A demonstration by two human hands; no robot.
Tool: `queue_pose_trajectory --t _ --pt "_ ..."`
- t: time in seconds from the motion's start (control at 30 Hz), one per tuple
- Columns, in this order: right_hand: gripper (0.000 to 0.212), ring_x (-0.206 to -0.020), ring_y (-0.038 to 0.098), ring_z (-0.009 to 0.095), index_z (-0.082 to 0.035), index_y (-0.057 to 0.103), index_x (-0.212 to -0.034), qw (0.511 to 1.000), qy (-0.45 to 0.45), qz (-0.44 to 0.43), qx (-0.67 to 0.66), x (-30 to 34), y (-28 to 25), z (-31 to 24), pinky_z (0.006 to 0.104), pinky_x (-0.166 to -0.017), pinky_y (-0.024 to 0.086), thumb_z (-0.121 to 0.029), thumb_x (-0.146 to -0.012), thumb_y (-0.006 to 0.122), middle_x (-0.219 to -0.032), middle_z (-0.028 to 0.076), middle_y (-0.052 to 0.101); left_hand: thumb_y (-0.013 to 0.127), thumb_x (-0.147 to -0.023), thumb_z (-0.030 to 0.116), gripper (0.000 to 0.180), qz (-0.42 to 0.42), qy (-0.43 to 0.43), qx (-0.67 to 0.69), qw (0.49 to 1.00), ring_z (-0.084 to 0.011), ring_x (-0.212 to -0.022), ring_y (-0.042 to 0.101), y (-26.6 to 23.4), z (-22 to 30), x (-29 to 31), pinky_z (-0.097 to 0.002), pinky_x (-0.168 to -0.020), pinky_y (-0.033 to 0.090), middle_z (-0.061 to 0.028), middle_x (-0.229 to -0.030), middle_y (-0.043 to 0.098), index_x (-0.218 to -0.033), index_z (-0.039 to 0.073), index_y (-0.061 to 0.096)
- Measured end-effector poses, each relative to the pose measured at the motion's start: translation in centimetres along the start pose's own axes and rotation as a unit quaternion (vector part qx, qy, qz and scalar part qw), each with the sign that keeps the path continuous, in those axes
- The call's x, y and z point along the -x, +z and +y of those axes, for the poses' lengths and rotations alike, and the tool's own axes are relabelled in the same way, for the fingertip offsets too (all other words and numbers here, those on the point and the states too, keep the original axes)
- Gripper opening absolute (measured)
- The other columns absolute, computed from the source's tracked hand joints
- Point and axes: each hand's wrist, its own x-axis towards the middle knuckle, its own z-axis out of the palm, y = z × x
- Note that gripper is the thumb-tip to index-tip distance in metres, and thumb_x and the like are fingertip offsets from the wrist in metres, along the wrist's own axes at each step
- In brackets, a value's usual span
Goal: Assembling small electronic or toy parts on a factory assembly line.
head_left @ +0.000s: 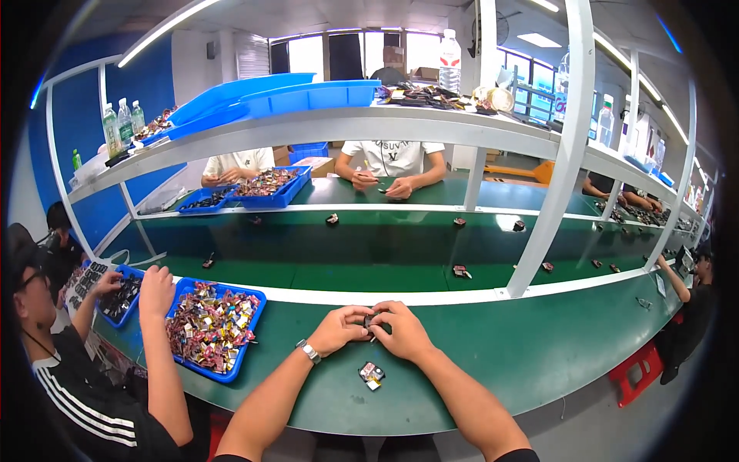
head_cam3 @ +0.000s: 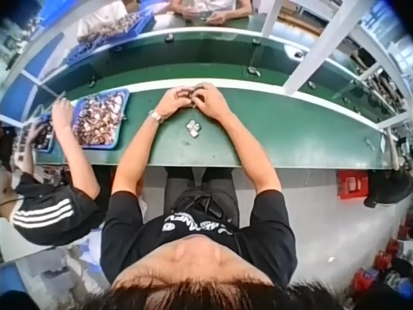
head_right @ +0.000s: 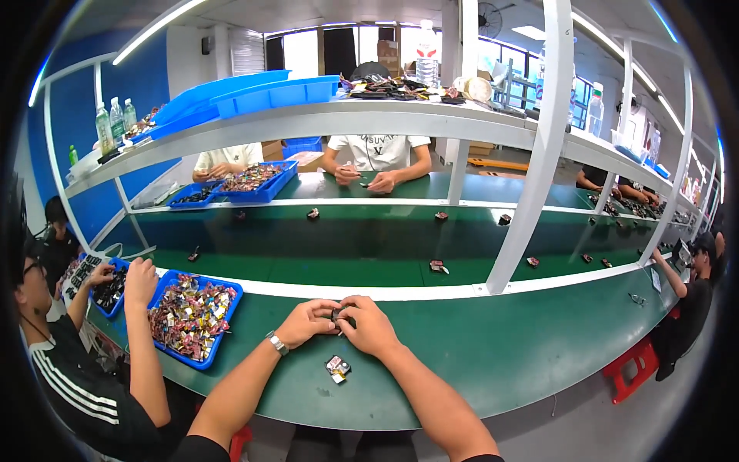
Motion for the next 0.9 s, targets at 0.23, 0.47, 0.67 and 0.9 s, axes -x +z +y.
queue_pose_trajectory --t 0.23,0.47,0.67,0.9 --pt "0.010 -0.115 0.052 0.029 -0.008 0.071 -0.089 0.997 -0.011 -0.043 -0.069 0.1 -0.2 0.5 0.0402 -0.098 0.043 -0.014 -0.081 0.069 -0.118 0.010 0.058 0.051 -0.093 -0.002 0.032 0.011 -0.008 -0.003 1.000 -0.0197 -0.103 0.063 0.1 -0.4 -0.1 -0.0351 -0.092 0.055 -0.0118 -0.115 0.062 -0.125 -0.002 0.051" --pt "0.011 -0.113 0.054 0.027 -0.008 0.072 -0.089 1.000 -0.002 0.007 -0.028 0.2 0.1 -0.3 0.0375 -0.096 0.045 -0.013 -0.080 0.070 -0.116 0.007 0.060 0.051 -0.094 -0.001 0.031 0.017 -0.002 0.009 1.000 -0.0198 -0.107 0.062 -0.1 -0.4 -0.1 -0.0349 -0.092 0.055 -0.0117 -0.116 0.062 -0.125 -0.002 0.050" --pt "0.012 -0.110 0.055 0.026 -0.009 0.073 -0.091 0.999 0.009 0.039 -0.028 0.4 1.1 -0.3 0.0374 -0.094 0.046 -0.013 -0.080 0.070 -0.113 0.006 0.061 0.050 -0.095 0.001 0.030 0.021 -0.006 0.015 1.000 -0.0194 -0.106 0.062 -0.4 -0.6 -0.1 -0.0339 -0.090 0.056 -0.0117 -0.117 0.062 -0.125 -0.001 0.051" --pt "0.014 -0.111 0.054 0.028 -0.009 0.072 -0.093 0.998 0.014 0.053 -0.044 0.4 1.4 -0.5 0.0390 -0.095 0.045 -0.012 -0.079 0.070 -0.116 0.007 0.060 0.049 -0.095 0.000 0.029 0.042 -0.009 0.004 0.999 -0.0183 -0.105 0.063 -0.1 -0.9 -0.3 -0.0322 -0.089 0.056 -0.0112 -0.115 0.063 -0.124 0.000 0.052"
